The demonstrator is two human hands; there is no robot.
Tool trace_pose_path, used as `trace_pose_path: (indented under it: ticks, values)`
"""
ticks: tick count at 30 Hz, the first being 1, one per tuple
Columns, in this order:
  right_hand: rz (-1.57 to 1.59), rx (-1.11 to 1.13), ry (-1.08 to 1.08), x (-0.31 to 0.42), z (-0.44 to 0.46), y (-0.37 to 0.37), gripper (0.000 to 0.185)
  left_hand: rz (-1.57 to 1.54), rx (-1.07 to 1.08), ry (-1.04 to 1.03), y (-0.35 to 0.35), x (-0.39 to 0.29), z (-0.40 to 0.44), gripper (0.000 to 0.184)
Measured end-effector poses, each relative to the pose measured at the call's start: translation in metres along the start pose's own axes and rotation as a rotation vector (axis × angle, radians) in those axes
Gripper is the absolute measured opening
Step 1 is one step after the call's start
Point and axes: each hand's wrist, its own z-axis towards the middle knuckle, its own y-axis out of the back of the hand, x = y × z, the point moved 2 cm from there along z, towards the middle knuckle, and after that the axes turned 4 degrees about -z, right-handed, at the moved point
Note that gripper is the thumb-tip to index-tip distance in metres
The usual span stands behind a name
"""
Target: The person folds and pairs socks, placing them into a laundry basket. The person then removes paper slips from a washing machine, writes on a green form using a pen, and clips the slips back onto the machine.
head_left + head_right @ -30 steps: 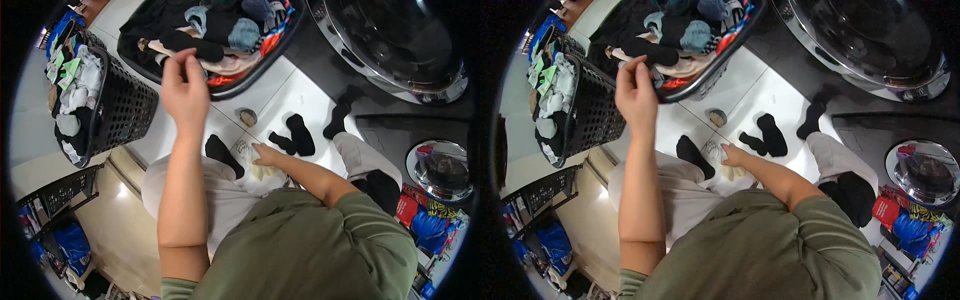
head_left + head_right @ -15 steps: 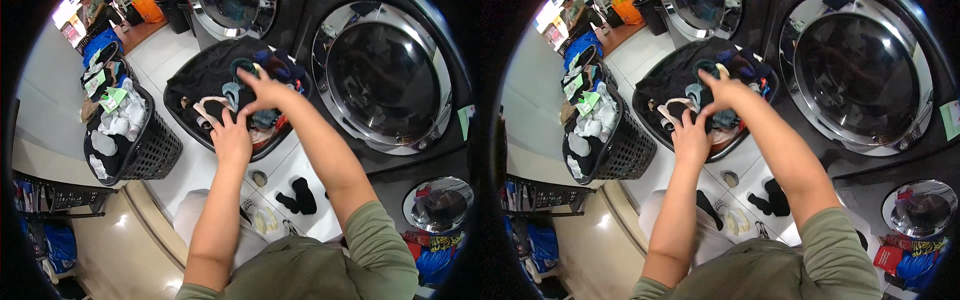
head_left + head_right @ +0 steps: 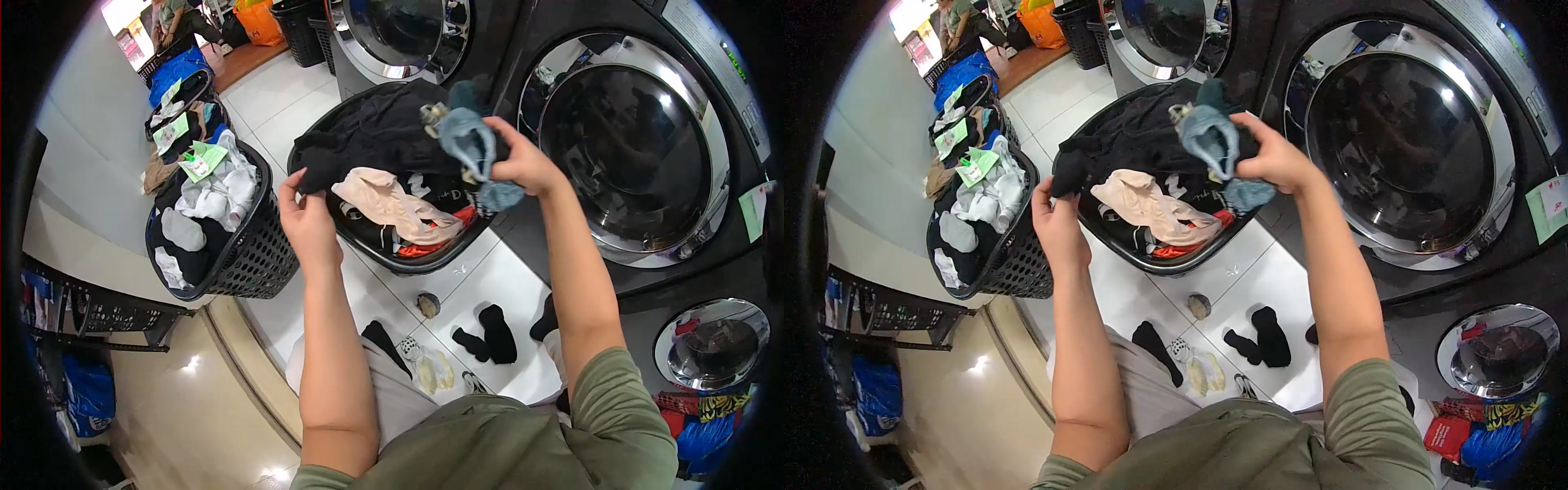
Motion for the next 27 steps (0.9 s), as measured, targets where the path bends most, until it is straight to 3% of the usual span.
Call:
trace_pose_path:
  ticks: [5,8,11,12,13,14,16,18,20,22,23,24,25,26,27]
  values:
    - [0.003,-0.14,0.124,-0.002,-0.079,0.033,0.094,-0.236,0.013,0.039,-0.001,0.007,0.002,0.02]
    - [0.389,-0.308,-0.08,-0.033,-0.141,0.03,0.097,-0.234,0.03,0.078,-0.004,-0.001,-0.006,0.02]
    - [0.75,-0.52,-0.073,-0.078,-0.173,0.012,0.088,-0.13,-0.041,0.095,-0.008,-0.005,-0.012,0.019]
    - [0.733,-0.428,0.098,-0.106,-0.184,0.014,0.083,-0.141,-0.05,0.12,-0.007,-0.003,-0.014,0.021]
    - [0.854,-0.444,0.0,-0.112,-0.193,0.008,0.084,-0.153,-0.059,0.142,-0.006,0.001,-0.016,0.022]
    - [1.048,-0.303,-0.123,-0.12,-0.198,0.003,0.085,-0.166,-0.069,0.16,-0.005,0.002,-0.015,0.024]
    - [0.933,-0.414,-0.152,-0.209,-0.216,0.016,0.077,-0.263,-0.121,0.139,-0.003,-0.001,-0.015,0.028]
    - [0.559,-0.429,-0.434,-0.204,-0.224,-0.025,0.077,-0.348,-0.154,0.108,-0.001,-0.003,-0.012,0.031]
    - [0.343,-0.308,-0.639,-0.232,-0.23,-0.062,0.081,-0.403,-0.174,0.062,0.007,-0.007,-0.007,0.035]
    - [0.048,-0.255,-0.681,-0.298,-0.24,-0.085,0.089,-0.499,-0.147,0.103,0.009,-0.013,-0.008,0.043]
    - [-0.29,-0.16,-0.669,-0.321,-0.243,-0.092,0.094,-0.528,-0.147,0.133,0.012,-0.011,-0.009,0.044]
    - [-0.628,-0.068,-0.639,-0.332,-0.241,-0.092,0.098,-0.564,-0.14,0.165,0.012,-0.008,-0.008,0.044]
    - [-0.645,0.076,-0.778,-0.321,-0.232,-0.088,0.103,-0.567,-0.138,0.198,0.013,-0.007,-0.01,0.043]
    - [-0.65,0.06,-0.772,-0.317,-0.221,-0.078,0.102,-0.546,-0.127,0.204,0.012,-0.005,-0.01,0.042]
    - [-0.7,-0.071,-0.76,-0.296,-0.197,-0.057,0.088,-0.524,-0.119,0.213,0.013,-0.004,-0.01,0.041]
